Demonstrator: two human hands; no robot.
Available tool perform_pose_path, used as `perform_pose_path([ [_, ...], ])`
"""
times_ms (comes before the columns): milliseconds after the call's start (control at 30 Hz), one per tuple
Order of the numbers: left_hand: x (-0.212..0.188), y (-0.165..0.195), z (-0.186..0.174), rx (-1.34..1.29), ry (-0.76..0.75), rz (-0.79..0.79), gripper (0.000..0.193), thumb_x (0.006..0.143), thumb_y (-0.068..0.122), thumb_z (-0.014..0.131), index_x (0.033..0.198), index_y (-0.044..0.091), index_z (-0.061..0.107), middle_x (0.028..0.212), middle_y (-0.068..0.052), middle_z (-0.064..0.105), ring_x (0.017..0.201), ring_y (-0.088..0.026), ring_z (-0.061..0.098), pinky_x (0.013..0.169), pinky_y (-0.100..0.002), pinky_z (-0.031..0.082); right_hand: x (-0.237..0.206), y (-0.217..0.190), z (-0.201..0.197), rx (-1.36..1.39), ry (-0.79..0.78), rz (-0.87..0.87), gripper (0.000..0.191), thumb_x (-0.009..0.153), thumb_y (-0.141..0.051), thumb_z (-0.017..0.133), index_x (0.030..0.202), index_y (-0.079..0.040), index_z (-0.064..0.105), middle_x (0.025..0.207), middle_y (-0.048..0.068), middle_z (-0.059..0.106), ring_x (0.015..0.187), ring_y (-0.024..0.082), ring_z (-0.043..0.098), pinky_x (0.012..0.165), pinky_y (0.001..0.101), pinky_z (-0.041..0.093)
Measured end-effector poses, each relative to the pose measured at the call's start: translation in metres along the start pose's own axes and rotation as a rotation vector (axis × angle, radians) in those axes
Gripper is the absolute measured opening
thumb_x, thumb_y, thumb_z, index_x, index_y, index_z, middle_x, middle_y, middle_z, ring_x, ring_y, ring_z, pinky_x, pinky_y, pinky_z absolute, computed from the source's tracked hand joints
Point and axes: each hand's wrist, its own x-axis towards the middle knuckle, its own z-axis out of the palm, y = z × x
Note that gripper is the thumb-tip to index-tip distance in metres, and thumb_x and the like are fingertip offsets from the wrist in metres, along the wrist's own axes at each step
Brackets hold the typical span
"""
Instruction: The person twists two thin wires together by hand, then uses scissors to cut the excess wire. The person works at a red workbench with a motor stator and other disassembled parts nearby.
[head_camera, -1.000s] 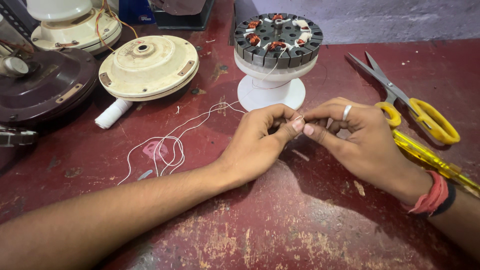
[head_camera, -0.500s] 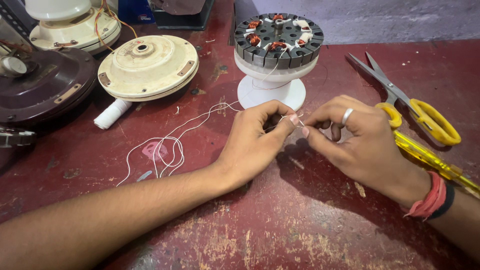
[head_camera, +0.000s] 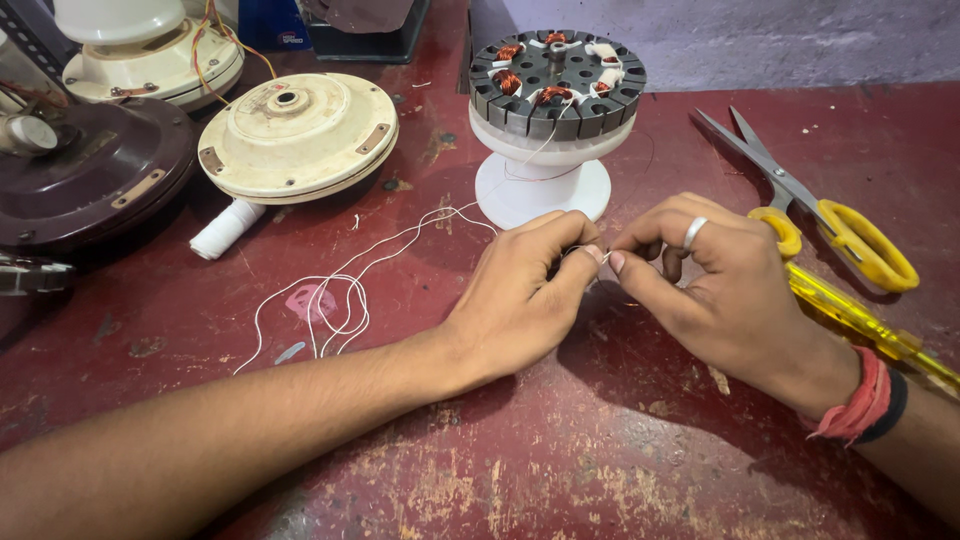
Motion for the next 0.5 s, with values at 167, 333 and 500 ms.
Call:
perform_pose_path([
  [167, -0.0001, -0.0018, 0.001, -0.005, -0.012, 0.042, 0.018, 0.101, 0.016, 0.053, 0.097, -0.001, 0.058, 0.083, -0.015, 0.061, 0.07, -0.023, 0.06, 0.066, -0.039, 0.049, 0.0003, 0.0015, 0.0013, 0.019, -0.011, 0.026, 0.011, 0.087, -0.007, 0.075, 0.095, 0.001, 0.072, 0.085, 0.006, 0.071, 0.064, 0.009, 0.059, 0.057, 0.0241, 0.046],
  [333, -0.0006, -0.0017, 0.0007, -0.016, -0.02, 0.025, 0.02, 0.103, 0.017, 0.052, 0.097, -0.001, 0.058, 0.082, -0.014, 0.06, 0.069, -0.024, 0.06, 0.065, -0.039, 0.049, -0.0007, -0.0016, -0.001, 0.005, 0.026, 0.022, 0.011, 0.086, -0.006, 0.075, 0.094, 0.001, 0.072, 0.084, 0.005, 0.071, 0.064, 0.01, 0.06, 0.058, 0.0247, 0.047],
  [500, -0.0018, -0.0025, -0.0002, -0.017, -0.009, 0.018, 0.021, 0.105, 0.018, 0.051, 0.097, 0.0, 0.059, 0.079, -0.013, 0.061, 0.068, -0.023, 0.06, 0.065, -0.038, 0.049, -0.0001, -0.0074, -0.0041, -0.03, 0.073, -0.114, 0.011, 0.086, -0.007, 0.078, 0.092, -0.001, 0.072, 0.083, 0.006, 0.07, 0.067, 0.01, 0.06, 0.061, 0.0252, 0.047],
])
